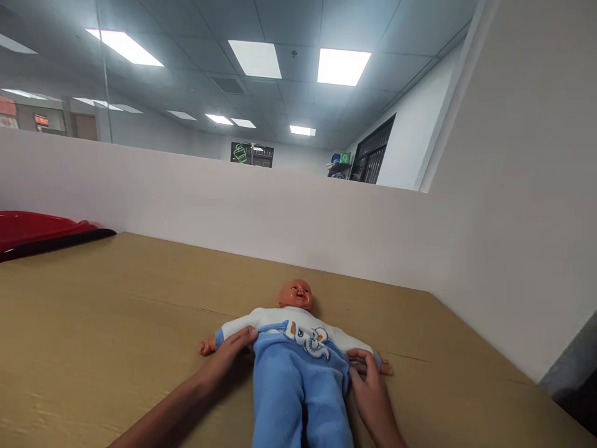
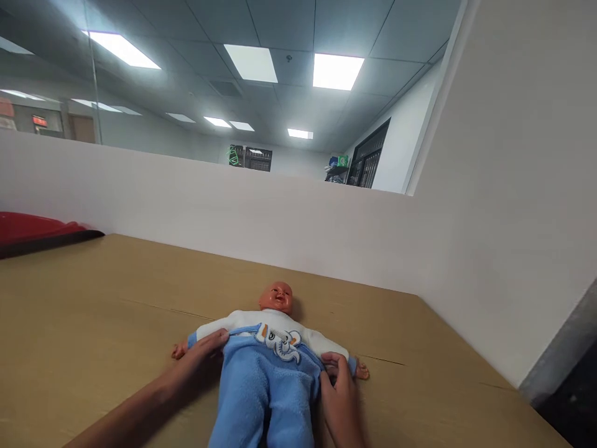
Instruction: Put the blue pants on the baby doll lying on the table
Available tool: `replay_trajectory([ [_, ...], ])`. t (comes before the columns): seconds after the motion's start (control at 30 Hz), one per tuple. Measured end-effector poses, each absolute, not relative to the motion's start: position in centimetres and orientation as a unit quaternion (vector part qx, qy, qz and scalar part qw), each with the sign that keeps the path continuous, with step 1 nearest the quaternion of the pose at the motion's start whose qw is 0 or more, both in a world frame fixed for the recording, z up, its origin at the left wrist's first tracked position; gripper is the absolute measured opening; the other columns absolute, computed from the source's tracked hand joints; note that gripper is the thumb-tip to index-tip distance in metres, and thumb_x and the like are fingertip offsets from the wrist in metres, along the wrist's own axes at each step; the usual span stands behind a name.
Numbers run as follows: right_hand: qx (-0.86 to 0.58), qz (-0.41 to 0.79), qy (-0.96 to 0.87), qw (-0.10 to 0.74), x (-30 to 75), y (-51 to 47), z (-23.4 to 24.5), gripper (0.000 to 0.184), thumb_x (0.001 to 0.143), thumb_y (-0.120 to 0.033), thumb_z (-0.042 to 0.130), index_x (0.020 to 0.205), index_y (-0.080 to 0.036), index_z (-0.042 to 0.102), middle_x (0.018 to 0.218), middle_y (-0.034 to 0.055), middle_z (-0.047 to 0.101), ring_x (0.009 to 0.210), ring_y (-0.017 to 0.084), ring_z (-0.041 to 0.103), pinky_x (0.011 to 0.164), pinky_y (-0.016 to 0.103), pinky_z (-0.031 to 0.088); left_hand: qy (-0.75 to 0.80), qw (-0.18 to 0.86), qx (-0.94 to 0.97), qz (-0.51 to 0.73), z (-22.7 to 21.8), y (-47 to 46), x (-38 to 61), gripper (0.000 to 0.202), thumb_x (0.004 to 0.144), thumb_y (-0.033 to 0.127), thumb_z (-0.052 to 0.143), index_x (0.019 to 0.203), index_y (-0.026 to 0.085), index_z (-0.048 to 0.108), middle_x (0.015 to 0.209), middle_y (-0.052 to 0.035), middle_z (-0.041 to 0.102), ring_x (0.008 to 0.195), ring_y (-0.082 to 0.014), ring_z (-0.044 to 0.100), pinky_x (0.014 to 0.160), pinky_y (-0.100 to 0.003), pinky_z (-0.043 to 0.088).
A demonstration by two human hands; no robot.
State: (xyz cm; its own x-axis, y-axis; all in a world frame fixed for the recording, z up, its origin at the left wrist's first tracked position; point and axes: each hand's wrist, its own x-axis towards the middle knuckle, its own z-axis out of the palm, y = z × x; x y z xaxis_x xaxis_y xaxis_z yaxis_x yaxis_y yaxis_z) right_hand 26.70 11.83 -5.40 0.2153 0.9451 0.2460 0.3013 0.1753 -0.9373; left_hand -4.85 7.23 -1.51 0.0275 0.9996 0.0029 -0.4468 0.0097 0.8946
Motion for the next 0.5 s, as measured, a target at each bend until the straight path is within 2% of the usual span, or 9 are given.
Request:
replay_trajectory([
  [0.13, -0.536, 0.129, -0.656, 0.515, 24.9, 9.8, -1.5, 0.044, 0.076, -0.03, 0.054, 0.119, -0.028, 0.064, 0.125, 0.0107, 0.071, 0.119, 0.037, 0.062, 0.111, 0.061, 0.044, 0.369, 0.574, 0.403, 0.61, -1.5, 7.7, -4.8, 0.051, 0.076, 0.063, 0.094, 0.092, 0.02, 0.072, 0.094, -0.0024, 0.066, 0.097, -0.0227, 0.058, 0.09, -0.028, 0.045],
  [0.2, -0.497, 0.121, -0.711, 0.484, 22.6, 9.2, 2.1, 0.042, 0.084, -0.025, 0.051, 0.123, -0.031, 0.063, 0.128, 0.0074, 0.071, 0.12, 0.033, 0.062, 0.107, 0.055, 0.049, 0.366, 0.559, 0.403, 0.625, -1.9, 7.7, -4.6, 0.051, 0.08, 0.066, 0.089, 0.097, 0.022, 0.071, 0.1, -0.0021, 0.066, 0.101, -0.0228, 0.057, 0.093, -0.028, 0.044],
  [0.33, -0.386, 0.173, -0.816, 0.393, 15.9, 11.6, 8.7, 0.024, 0.095, -0.024, 0.05, 0.112, -0.027, 0.066, 0.119, 0.0065, 0.072, 0.116, 0.027, 0.067, 0.105, 0.046, 0.053, 0.369, 0.514, 0.433, 0.642, -2.8, 7.4, -4.4, 0.042, 0.091, 0.063, 0.079, 0.096, 0.023, 0.068, 0.098, -0.0008, 0.063, 0.099, -0.0227, 0.056, 0.096, -0.03, 0.044],
  [0.4, -0.33, 0.194, -0.876, 0.294, 12.3, 14.5, 10.2, 0.023, 0.098, -0.023, 0.051, 0.114, -0.023, 0.067, 0.122, 0.0084, 0.074, 0.121, 0.026, 0.067, 0.11, 0.045, 0.051, 0.385, 0.485, 0.448, 0.645, -3.0, 7.1, -4.2, 0.037, 0.095, 0.06, 0.075, 0.099, 0.023, 0.067, 0.098, -0.0011, 0.063, 0.098, -0.0234, 0.056, 0.094, -0.031, 0.046],
  [0.47, -0.269, 0.19, -0.936, 0.128, 9.1, 17.8, 10.2, 0.035, 0.1, -0.025, 0.054, 0.134, -0.02, 0.062, 0.142, 0.013, 0.068, 0.135, 0.028, 0.06, 0.118, 0.048, 0.046, 0.406, 0.447, 0.463, 0.648, -2.9, 6.8, -4.2, 0.036, 0.097, 0.059, 0.073, 0.103, 0.024, 0.067, 0.101, -0.0025, 0.065, 0.101, -0.0259, 0.058, 0.095, -0.032, 0.047],
  [0.5, -0.236, 0.195, -0.949, 0.069, 7.6, 19.3, 9.7, 0.042, 0.094, -0.024, 0.066, 0.136, -0.019, 0.064, 0.144, 0.0144, 0.068, 0.14, 0.031, 0.058, 0.12, 0.049, 0.044, 0.419, 0.427, 0.474, 0.646, -2.7, 6.6, -4.1, 0.036, 0.096, 0.059, 0.073, 0.104, 0.024, 0.068, 0.103, -0.0037, 0.066, 0.104, -0.0276, 0.059, 0.097, -0.033, 0.047],
])
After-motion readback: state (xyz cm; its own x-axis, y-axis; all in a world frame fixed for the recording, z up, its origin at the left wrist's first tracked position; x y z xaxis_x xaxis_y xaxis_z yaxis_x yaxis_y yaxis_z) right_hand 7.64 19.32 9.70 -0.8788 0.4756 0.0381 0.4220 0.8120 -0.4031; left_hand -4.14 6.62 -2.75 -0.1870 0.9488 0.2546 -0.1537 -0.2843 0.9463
